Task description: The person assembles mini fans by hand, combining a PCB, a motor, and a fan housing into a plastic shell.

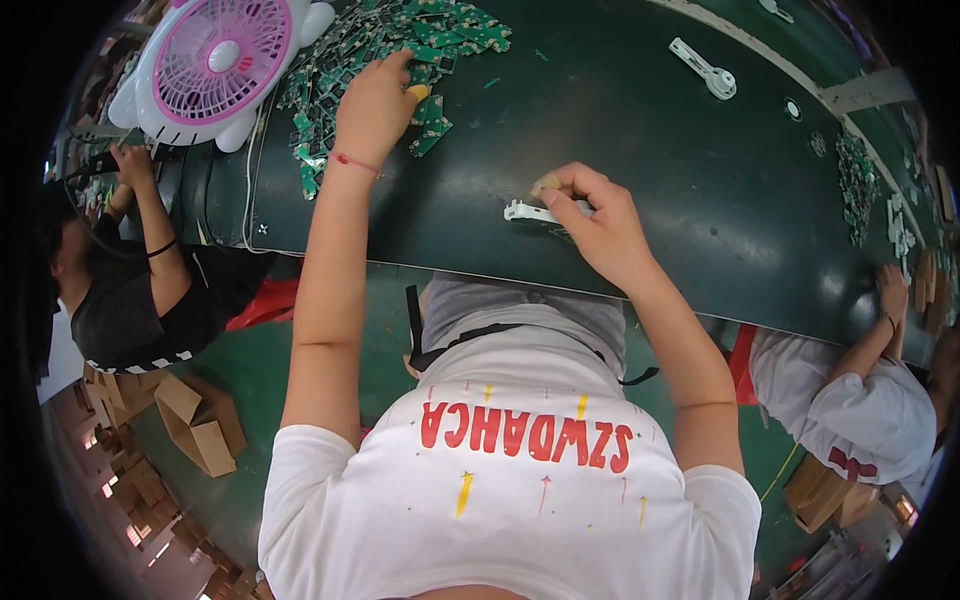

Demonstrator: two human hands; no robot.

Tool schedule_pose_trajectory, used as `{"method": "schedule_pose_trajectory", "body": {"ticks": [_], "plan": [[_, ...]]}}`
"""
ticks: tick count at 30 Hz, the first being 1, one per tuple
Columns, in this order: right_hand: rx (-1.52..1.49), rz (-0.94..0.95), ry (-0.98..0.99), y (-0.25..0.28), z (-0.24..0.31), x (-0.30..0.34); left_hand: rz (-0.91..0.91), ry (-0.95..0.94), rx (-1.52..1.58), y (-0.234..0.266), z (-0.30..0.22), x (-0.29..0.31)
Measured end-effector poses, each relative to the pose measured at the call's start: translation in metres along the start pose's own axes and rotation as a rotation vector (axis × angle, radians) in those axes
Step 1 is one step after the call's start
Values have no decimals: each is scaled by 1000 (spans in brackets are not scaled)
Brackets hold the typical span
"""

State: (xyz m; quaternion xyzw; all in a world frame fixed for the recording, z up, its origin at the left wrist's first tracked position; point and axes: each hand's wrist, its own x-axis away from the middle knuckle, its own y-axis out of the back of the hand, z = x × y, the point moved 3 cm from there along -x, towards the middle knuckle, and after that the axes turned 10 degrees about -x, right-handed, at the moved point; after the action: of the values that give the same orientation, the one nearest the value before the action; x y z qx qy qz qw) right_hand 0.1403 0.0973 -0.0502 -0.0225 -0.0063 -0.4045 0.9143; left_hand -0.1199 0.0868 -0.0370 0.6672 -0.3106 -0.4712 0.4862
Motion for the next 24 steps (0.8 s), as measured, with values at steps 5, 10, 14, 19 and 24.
{"method": "schedule_pose_trajectory", "body": {"ticks": [5, 10, 14, 19, 24], "plan": [[30, 27, -36, 1, 3, 0, 116, -37, 136, -1, 3, -1], [-21, 38, -33, 3, 0, 0, 20, -60, 299, 5, 3, 7], [-109, 12, -50, 1, 11, -3, -247, -162, 236, 23, -4, 12], [-243, 91, -17, -9, 31, -7, -83, -188, 1010, 39, -48, 41], [-320, 71, -100, -13, 46, -4, -12, -126, 1320, 60, -91, 77]]}}
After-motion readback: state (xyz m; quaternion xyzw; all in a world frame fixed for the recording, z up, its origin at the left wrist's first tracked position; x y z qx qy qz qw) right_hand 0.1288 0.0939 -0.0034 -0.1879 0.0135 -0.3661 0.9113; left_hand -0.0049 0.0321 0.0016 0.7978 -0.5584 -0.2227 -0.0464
